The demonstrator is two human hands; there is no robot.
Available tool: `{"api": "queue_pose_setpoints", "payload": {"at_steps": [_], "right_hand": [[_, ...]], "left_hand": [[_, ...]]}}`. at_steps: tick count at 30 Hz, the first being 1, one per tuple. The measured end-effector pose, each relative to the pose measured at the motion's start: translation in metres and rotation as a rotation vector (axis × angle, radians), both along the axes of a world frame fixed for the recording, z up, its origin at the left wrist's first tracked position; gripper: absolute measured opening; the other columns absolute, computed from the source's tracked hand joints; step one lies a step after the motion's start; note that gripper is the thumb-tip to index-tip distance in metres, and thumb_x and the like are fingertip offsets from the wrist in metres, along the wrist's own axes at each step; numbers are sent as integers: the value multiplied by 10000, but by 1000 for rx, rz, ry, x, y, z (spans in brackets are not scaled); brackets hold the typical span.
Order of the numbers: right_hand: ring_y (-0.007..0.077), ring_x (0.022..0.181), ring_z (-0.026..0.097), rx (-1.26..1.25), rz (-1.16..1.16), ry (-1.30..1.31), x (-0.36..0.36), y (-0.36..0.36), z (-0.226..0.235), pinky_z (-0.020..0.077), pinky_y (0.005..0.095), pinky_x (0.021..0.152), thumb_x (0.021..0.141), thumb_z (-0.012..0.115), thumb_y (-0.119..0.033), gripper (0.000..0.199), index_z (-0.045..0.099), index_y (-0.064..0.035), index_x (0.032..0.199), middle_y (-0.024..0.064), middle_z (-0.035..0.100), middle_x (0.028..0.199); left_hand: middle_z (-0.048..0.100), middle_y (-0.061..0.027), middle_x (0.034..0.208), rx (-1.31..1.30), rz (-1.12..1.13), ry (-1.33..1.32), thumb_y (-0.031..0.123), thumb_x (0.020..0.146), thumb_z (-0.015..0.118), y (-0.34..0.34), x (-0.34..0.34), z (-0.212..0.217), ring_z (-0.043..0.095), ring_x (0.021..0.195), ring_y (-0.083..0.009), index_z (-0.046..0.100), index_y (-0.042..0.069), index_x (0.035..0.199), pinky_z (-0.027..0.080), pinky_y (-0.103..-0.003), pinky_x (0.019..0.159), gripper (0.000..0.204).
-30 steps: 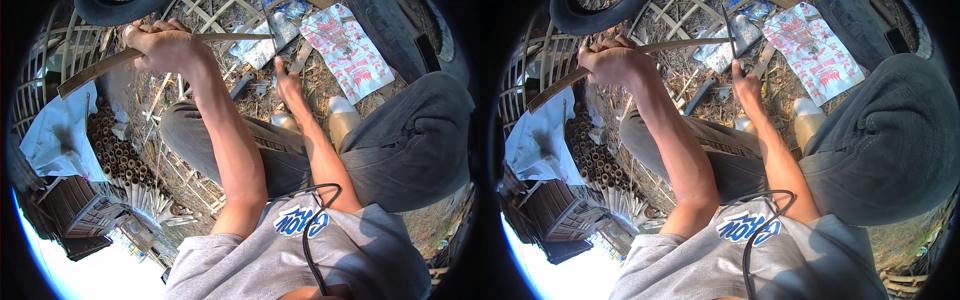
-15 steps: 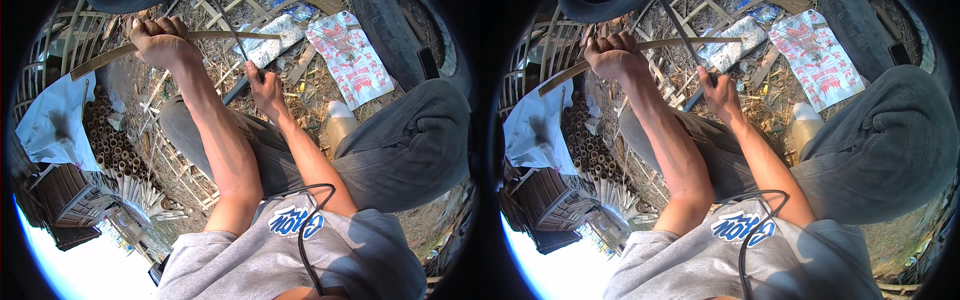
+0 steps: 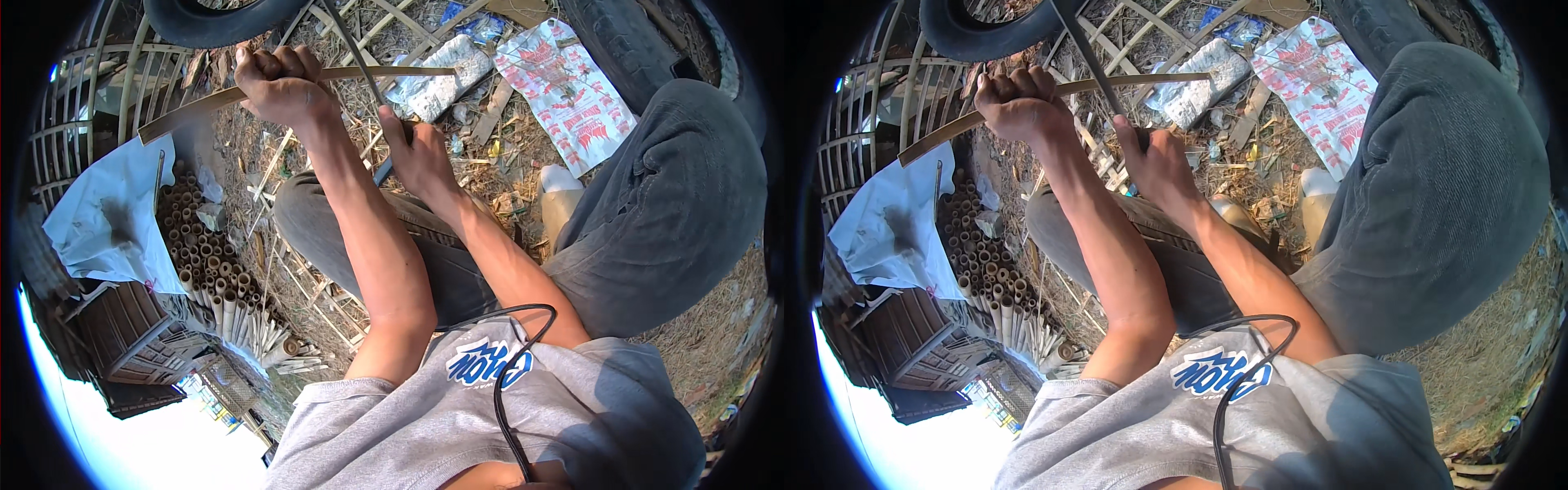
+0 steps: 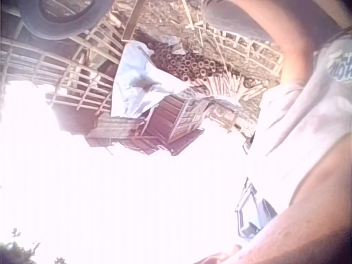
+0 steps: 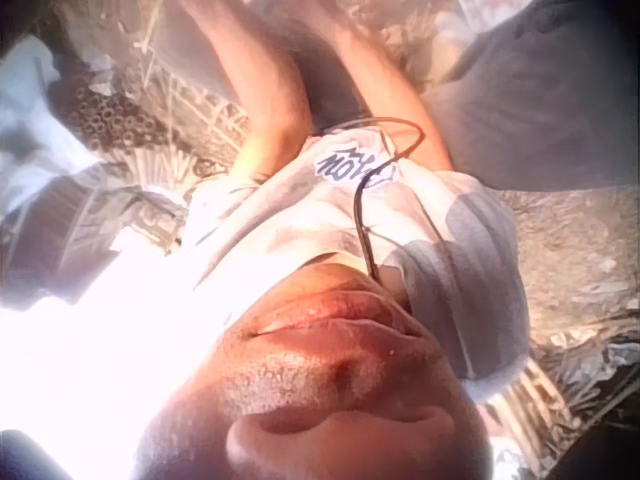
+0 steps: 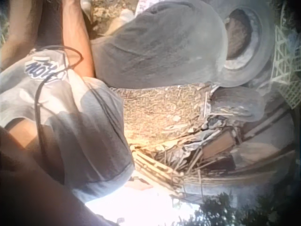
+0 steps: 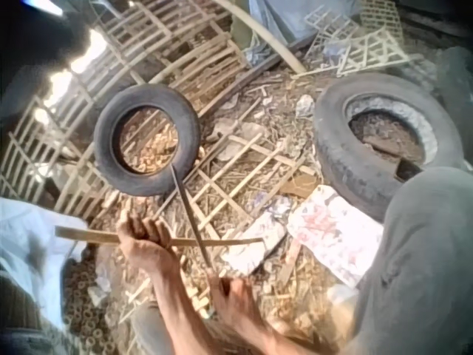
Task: The person shapes a thin strip of wood with a blade and then inserts the strip into a wooden lattice structure on the ground by hand.
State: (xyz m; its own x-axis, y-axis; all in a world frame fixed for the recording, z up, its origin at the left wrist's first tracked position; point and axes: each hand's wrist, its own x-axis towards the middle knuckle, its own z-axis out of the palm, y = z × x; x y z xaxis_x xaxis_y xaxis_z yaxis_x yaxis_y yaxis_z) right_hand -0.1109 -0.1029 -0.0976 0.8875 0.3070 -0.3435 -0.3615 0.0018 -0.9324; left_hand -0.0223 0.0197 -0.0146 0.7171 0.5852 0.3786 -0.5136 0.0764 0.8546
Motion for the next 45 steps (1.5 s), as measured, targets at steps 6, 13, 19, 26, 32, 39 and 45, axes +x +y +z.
{"api": "queue_pose_setpoints", "payload": {"at_steps": [6,13,19,26,32,39,45], "right_hand": [[364,456,579,-65,-104,-125,2,-1,-8,439,467,499,990,511,-545,723,587,44,579,173,526,463],[296,474,579,-46,-41,108,3,-6,-31,455,444,515,952,468,-664,790,587,14,565,155,530,473],[245,594,628,-307,-34,-107,-11,1,-113,458,380,501,946,611,-440,558,673,94,1094,266,633,703],[203,493,520,-190,46,179,1,-5,-53,385,418,431,946,614,-397,476,582,52,1098,214,619,802],[266,448,529,26,-12,42,-1,0,-1,405,474,474,952,497,-646,819,568,64,551,179,456,443],[278,439,553,-60,-8,-34,4,1,-32,447,464,484,919,465,-726,877,555,42,505,158,455,414],[241,480,542,39,32,81,3,-3,11,418,436,483,937,502,-676,818,564,47,559,171,500,474]], "left_hand": [[113,36,524,16,-228,-19,260,1008,431,2,-3,-4,94,399,-87,216,187,621,129,-300,364,449],[116,38,480,58,-240,6,262,1005,425,3,-12,-2,55,405,-93,183,180,595,119,-309,358,483],[130,28,456,89,-70,17,270,1000,417,-29,-3,3,95,371,-92,204,176,610,144,-301,336,454],[165,41,488,83,66,0,257,1008,413,-18,-5,-1,134,353,-78,227,184,633,176,-280,313,425],[235,47,529,-79,387,51,254,962,489,-32,4,3,237,392,-79,283,168,667,214,-243,346,369],[313,18,504,-109,579,85,281,980,458,-28,2,3,272,365,-103,333,149,660,231,-246,339,368],[337,19,502,-2,568,65,291,983,441,-17,1,2,266,362,-100,341,141,685,195,-256,335,348]]}}
